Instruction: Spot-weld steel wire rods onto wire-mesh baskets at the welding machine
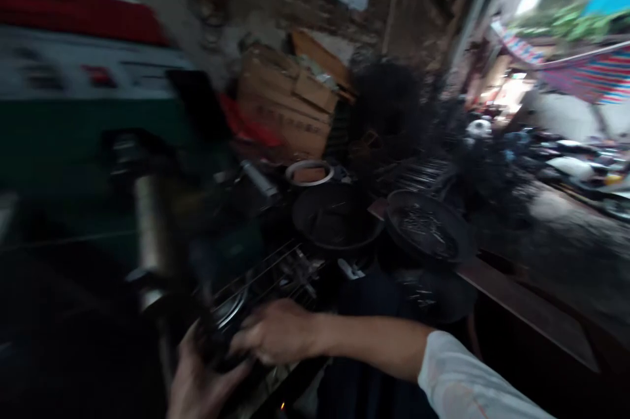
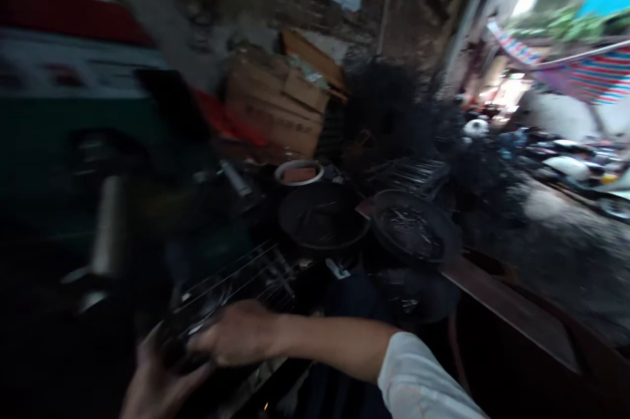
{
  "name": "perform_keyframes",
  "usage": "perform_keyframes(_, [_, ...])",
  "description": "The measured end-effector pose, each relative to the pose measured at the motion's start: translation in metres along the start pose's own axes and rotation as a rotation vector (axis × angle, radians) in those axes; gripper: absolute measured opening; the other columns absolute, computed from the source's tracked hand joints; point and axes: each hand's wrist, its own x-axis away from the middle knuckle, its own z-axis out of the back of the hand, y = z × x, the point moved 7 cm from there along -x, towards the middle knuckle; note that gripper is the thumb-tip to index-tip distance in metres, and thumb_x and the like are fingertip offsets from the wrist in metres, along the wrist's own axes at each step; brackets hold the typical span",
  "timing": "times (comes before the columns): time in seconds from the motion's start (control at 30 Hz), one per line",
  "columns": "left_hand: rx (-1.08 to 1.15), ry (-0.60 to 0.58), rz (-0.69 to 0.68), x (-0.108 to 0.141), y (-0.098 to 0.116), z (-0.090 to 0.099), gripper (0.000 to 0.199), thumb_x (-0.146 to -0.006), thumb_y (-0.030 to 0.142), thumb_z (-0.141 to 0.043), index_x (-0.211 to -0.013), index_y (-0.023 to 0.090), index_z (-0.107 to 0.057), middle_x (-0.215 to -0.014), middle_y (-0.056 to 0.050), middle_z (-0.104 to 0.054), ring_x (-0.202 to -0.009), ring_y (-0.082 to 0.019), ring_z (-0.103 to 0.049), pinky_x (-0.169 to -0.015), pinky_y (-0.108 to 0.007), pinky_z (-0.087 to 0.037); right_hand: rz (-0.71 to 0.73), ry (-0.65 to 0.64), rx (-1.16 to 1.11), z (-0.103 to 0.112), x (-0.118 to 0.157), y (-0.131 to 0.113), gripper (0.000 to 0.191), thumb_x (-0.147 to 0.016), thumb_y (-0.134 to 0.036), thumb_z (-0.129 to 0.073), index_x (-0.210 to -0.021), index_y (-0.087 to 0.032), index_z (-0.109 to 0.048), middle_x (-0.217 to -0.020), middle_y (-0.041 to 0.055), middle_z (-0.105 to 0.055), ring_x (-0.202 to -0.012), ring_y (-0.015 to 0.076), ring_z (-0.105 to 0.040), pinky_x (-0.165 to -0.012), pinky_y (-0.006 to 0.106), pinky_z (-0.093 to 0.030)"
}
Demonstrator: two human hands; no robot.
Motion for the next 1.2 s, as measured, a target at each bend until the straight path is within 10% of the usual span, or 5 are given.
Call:
perform_keyframes(0.5, [0.121, 0.104, 0.076, 0.004, 0.009, 0.021, 0.120, -0.051, 0.033, -0.091, -0.149, 0.018, -0.024, -0.148, -0.018, -0.041, -0.138, -0.037, -0.043, -0.116, -0.056, -0.036, 0.174, 0.203, -0.140, 0.012, -0.008, -0.012, 0.033, -0.090, -0.002, -0.052, -0.107, -0.024, -0.070, -0.094, 0.0033, -0.072, -0.092, 0.0188, -0.068, -0.093, 0.036, -0.053])
perform_keyframes(1.2, [0.177, 0.069, 0.105, -0.004, 0.009, 0.028, 0.116, -0.051, 0.034, -0.092, -0.148, 0.020, -0.028, -0.143, -0.015, -0.049, -0.131, -0.035, -0.050, -0.111, -0.050, -0.043, 0.091, 0.242, -0.255, 0.021, -0.024, -0.004, 0.014, -0.096, -0.015, -0.055, -0.106, -0.022, -0.062, -0.100, 0.0058, -0.069, -0.095, 0.0221, -0.065, -0.084, 0.036, -0.053])
